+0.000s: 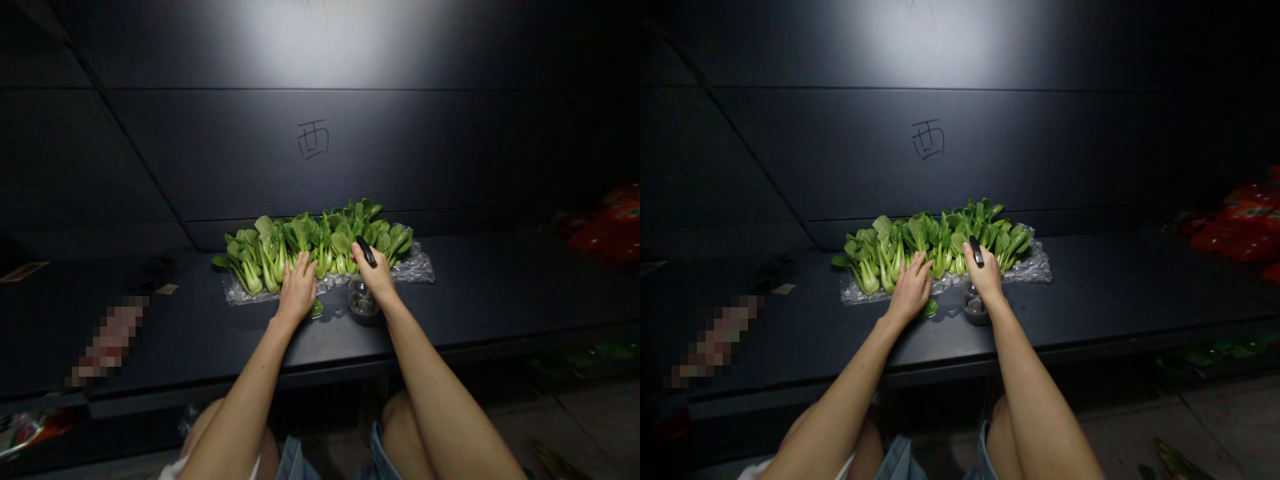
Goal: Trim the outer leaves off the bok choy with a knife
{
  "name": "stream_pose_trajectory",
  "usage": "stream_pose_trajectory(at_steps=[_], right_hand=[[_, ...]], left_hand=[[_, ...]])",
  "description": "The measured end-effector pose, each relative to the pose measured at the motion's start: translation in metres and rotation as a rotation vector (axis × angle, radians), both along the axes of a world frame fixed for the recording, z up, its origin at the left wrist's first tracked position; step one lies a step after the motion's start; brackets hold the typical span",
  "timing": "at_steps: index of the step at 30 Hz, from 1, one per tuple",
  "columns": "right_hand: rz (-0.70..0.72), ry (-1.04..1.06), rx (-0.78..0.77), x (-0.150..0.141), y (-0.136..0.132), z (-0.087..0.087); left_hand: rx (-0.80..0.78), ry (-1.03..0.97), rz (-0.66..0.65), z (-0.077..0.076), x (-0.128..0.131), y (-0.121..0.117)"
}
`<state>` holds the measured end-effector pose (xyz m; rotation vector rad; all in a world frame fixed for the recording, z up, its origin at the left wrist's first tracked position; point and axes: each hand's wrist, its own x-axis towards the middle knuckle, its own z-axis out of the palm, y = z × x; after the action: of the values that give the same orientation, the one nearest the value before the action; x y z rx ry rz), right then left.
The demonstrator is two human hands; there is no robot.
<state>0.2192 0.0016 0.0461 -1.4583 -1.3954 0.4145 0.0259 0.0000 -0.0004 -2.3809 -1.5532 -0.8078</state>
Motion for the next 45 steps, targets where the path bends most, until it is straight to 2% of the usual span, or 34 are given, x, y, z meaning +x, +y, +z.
stream_pose_trajectory(at_steps=[10, 17, 23, 34, 41, 45], right_hand=[[-0.005, -0.015, 0.044, -0.012, -0.004, 0.006], [0.084, -0.035, 0.077, -0.024, -0.002, 0.005], [0.062, -0.030, 0.023, -0.033, -0.002, 0.007], [0.152, -0.049, 0.058, -0.045, 0.001, 0.005], [0.134, -0.104, 0.004, -0.053, -0.003, 0.008], [0.171, -0.131, -0.003, -0.057, -0.003, 0.006]], left_hand=[[0.001, -0.002, 0.015, -0.003, -0.005, 0.000], [-0.006, -0.001, 0.038, -0.002, -0.014, -0.001], [0.008, -0.011, 0.047, -0.003, -0.020, -0.001], [0.013, -0.018, 0.067, -0.005, -0.031, -0.003], [0.011, -0.047, 0.078, -0.006, -0.037, -0.002], [0.004, -0.049, 0.082, -0.005, -0.037, -0.002]])
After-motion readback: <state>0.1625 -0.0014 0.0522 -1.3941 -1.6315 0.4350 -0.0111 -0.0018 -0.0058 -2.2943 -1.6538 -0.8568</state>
